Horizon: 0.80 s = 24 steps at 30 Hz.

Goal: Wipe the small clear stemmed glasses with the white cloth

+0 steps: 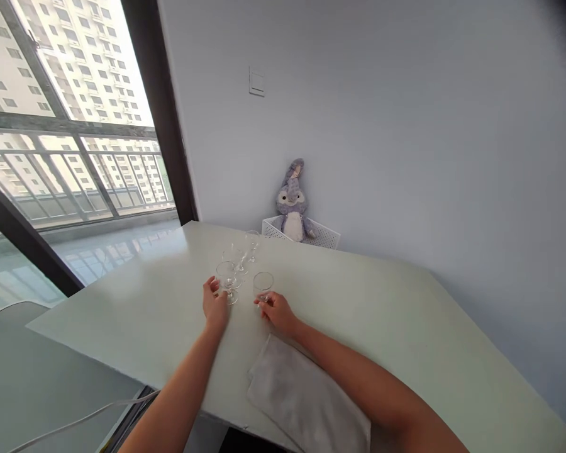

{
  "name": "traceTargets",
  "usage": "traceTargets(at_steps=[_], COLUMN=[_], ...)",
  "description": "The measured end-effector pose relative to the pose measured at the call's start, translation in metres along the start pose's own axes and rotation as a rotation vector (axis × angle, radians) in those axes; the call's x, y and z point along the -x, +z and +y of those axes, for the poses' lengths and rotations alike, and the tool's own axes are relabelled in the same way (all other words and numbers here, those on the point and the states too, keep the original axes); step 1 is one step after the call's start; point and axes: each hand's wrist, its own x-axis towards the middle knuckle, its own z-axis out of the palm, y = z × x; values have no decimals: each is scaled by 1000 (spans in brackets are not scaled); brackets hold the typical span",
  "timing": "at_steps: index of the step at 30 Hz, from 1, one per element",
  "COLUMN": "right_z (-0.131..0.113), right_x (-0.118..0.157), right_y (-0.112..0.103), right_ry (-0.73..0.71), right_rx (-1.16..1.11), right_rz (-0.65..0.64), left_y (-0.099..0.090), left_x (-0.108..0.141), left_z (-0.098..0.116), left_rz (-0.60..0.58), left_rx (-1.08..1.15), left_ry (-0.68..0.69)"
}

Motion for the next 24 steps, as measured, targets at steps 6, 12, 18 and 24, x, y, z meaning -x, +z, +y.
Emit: traceTargets(at_steps=[6,12,18,24], right_z=[-9,-3,-2,2], right_x=[12,-22,-114,-166], right_y=[54,41,4,10], right_ry=[10,33,86,83], right_rx=[29,-72,-185,-280], right_rz=[-255,236,434,420], left_y=[-27,-55,-49,-49], left_x=[5,15,21,22], left_z=[-4,-20,-28,-24], left_rz=[161,227,278,273], left_rx=[466,606,597,538], left_ry=[-242,-238,-114,-120])
